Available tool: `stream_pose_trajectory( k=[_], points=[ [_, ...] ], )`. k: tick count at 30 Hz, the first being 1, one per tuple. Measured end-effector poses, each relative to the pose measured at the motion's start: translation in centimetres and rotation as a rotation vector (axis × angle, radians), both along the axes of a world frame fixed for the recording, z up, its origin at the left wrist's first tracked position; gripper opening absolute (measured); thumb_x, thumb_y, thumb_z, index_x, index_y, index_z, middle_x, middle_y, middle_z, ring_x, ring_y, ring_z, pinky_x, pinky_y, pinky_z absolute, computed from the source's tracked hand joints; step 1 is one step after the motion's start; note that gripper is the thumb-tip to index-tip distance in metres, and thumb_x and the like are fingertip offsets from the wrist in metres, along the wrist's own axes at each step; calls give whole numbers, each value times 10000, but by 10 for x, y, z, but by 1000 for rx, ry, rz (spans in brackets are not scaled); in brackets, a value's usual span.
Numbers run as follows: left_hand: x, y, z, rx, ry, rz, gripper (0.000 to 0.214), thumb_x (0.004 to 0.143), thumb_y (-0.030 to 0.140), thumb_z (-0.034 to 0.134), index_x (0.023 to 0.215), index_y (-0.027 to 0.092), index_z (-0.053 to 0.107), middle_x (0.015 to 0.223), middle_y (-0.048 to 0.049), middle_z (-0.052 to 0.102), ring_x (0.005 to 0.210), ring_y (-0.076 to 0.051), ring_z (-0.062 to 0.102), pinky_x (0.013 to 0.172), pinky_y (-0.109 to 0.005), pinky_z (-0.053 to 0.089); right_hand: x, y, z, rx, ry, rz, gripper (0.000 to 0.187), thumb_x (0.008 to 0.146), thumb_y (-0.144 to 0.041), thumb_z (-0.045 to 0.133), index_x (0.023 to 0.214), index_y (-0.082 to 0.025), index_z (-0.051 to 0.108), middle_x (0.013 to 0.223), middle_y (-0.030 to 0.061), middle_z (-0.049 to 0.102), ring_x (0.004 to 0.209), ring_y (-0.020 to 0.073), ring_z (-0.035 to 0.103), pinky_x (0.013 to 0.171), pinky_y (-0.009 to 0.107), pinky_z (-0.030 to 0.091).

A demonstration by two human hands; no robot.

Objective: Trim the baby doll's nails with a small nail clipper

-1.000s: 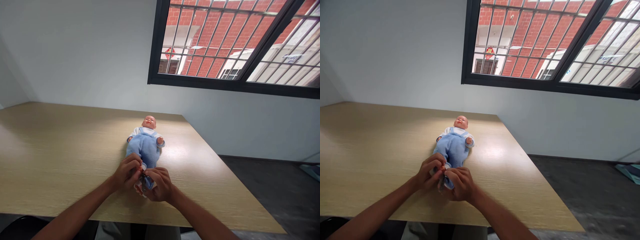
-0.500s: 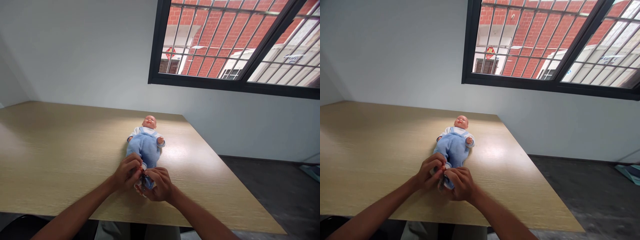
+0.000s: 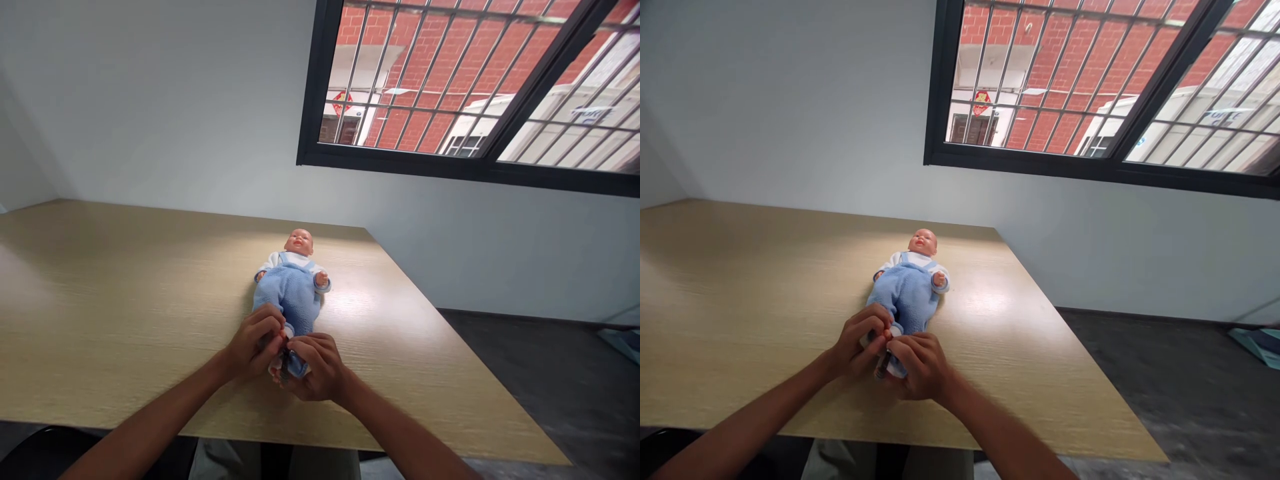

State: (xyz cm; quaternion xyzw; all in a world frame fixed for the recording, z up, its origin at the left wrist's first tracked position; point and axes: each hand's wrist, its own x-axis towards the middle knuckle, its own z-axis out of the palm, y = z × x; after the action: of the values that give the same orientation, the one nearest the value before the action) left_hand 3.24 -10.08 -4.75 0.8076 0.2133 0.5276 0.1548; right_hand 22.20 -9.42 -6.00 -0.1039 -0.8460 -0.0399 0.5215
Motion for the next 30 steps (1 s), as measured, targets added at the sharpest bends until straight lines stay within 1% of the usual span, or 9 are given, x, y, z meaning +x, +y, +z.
stream_pose_trajectory(
  k=[6, 12, 18, 23, 30],
  points=[
    [0, 1, -1, 8, -1, 12, 55, 894, 117, 521, 857, 157, 528, 905, -85, 580, 871, -190, 569, 765, -334, 506, 0, -2, 0, -25, -44, -10, 268, 924, -353, 541, 1099, -150, 537, 838, 74, 736, 694, 174, 720, 628, 295, 544],
    [0, 1, -2, 7, 4, 26, 60, 896, 127, 526, 846, 160, 525, 901, -85, 578, 867, -194, 570, 764, -337, 507, 0, -2, 2, -9, -50, -6, 264, 916, -334, 552, 1095, -141, 543, 824, 70, 733, 668, 177, 713, 600, 296, 529],
    [1, 2, -3, 29, 6, 28, 57, 906, 153, 524, 851, 162, 533, 901, -90, 582, 875, -202, 581, 772, -343, 520, 0, -3, 4, 24, -44, -3, 256, 933, -327, 500, 1102, -139, 546, 819, 81, 732, 674, 182, 711, 609, 292, 536],
    [1, 1, -2, 20, 4, 26, 55, 890, 131, 534, 845, 162, 525, 898, -86, 581, 866, -197, 578, 767, -341, 516, 0, -4, 6, 31, -48, -13, 244, 957, -348, 475, 1078, -146, 539, 810, 75, 732, 664, 173, 713, 604, 284, 528],
    [0, 0, 0, 13, 18, 28, 67, 911, 159, 517, 845, 164, 524, 898, -91, 575, 869, -202, 573, 776, -347, 519, 1, -3, 3, 21, -45, -1, 276, 931, -343, 513, 1124, -148, 541, 819, 75, 730, 675, 178, 710, 626, 284, 546]
  ],
)
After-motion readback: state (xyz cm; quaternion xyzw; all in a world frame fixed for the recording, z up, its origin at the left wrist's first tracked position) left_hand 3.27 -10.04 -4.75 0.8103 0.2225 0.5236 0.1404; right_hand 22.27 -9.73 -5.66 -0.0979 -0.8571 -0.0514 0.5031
